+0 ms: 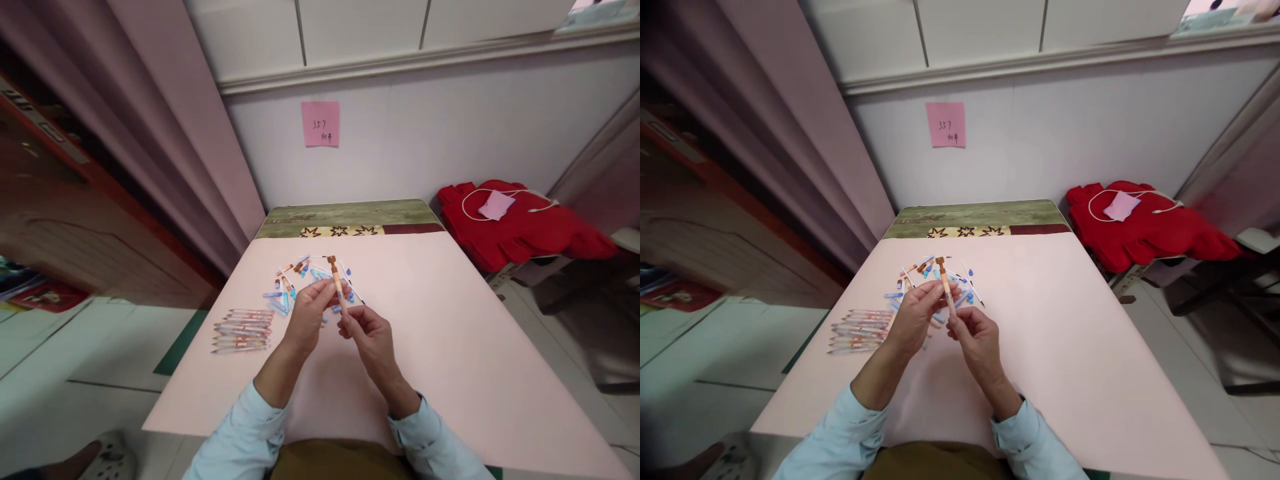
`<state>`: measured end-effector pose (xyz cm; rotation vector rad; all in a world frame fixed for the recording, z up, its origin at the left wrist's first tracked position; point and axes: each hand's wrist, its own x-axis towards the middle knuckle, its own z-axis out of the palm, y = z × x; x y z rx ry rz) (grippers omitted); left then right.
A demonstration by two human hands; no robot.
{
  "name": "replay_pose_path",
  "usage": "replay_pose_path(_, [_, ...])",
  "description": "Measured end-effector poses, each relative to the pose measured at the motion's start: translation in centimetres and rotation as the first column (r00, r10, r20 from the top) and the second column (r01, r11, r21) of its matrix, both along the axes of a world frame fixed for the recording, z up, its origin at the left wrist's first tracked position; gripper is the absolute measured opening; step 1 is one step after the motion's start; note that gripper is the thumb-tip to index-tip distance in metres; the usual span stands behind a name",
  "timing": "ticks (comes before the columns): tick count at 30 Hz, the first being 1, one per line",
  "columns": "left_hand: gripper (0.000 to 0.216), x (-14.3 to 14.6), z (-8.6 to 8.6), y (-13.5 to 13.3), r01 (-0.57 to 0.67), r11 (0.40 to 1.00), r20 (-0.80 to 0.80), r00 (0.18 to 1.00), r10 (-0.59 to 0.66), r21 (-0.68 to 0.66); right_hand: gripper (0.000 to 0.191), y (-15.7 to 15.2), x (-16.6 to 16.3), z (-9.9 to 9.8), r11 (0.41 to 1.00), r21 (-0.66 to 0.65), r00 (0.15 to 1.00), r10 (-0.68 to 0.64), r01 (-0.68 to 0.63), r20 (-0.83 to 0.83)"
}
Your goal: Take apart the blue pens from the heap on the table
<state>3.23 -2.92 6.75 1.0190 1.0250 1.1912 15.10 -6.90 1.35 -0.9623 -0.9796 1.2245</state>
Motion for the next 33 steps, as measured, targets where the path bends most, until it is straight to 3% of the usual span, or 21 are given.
replay_pose_path(4, [0.029,0.5,0.0,-0.3,-0.021,1.0,0.065,0.998,0.021,0.004,0.028,0.0,0.0,-0.2,1.0,0.005,1.0,0.007,-0.007,-0.016])
replay_pose_path(9, [0.025,0.6,-0.4,-0.4,-0.073,0.997,-0.004,0.997,0.073,-0.012,0.027,0.0,-0.1,-0.5,1.0,0.007,1.0,0.016,-0.016,-0.017])
replay_pose_path(18, [0.022,-0.1,0.1,-0.6,-0.009,1.0,-0.123,0.992,0.008,-0.014,0.03,0.1,0.1,-0.5,0.996,0.008,0.996,0.085,-0.085,-0.023])
replay_pose_path(28, [0.029,0.1,0.5,-0.8,0.005,0.998,-0.114,0.993,-0.011,-0.058,0.026,0.3,0.1,-0.7,0.994,0.007,0.991,0.114,-0.113,-0.066])
replay_pose_path(33, [0.038,-0.9,1.3,0.9,-0.119,0.993,-0.038,0.992,0.119,0.016,0.025,0.2,-0.1,-1.1,0.998,0.014,0.998,0.058,-0.059,0.007])
